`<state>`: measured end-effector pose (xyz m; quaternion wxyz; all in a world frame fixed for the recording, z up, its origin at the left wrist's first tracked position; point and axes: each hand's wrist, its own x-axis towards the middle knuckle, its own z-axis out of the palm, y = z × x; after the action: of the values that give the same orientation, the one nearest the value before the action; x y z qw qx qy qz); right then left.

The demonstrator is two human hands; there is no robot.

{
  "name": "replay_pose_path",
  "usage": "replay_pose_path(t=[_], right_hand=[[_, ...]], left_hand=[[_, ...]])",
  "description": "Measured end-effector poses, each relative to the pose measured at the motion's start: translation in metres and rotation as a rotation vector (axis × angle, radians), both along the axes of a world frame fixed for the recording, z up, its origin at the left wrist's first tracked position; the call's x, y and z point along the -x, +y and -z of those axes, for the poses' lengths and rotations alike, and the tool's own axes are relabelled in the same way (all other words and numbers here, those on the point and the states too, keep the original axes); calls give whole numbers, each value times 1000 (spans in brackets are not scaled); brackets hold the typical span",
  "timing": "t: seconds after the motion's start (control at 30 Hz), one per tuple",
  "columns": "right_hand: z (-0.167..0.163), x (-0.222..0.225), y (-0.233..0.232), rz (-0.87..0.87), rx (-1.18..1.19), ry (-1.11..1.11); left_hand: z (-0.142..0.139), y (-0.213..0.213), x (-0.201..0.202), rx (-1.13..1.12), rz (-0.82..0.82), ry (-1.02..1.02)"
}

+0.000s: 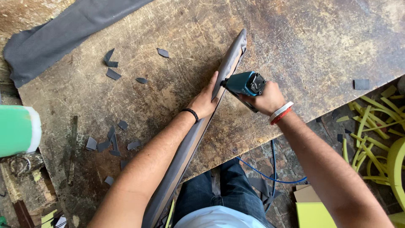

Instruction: The person wraps a long gray fabric strip around a curved foam-backed board on a workbench, folds the fabric edges over the board, and uses a pneumatic nail gun to staple the fabric in place along the edge. They reposition the board repeatedly and continue stapling along its length.

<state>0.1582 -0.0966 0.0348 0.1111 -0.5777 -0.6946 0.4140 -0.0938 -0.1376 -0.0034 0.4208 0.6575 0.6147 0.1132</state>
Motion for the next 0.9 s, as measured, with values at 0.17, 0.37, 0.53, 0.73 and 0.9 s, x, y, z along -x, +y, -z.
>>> replay_pose_path(t=[0.17,0.37,0.53,0.73,0.9], right_hand=[[-1,6,-27,-40,-66,62],[-7,12,-49,-9,-46,57],[-6,0,-60,91,97,-35],[0,-3,-88,21,132,21],[5,17,-102,-22,80,-35]], left_hand=[[-9,0,-4,110,-15,79],[-20,2,-9,157,-26,56],[-15,-3,-8,101,-103,-54],[-5,-3,-7,144,-210,-104],[-1,-5,-9,23,-165,-166]])
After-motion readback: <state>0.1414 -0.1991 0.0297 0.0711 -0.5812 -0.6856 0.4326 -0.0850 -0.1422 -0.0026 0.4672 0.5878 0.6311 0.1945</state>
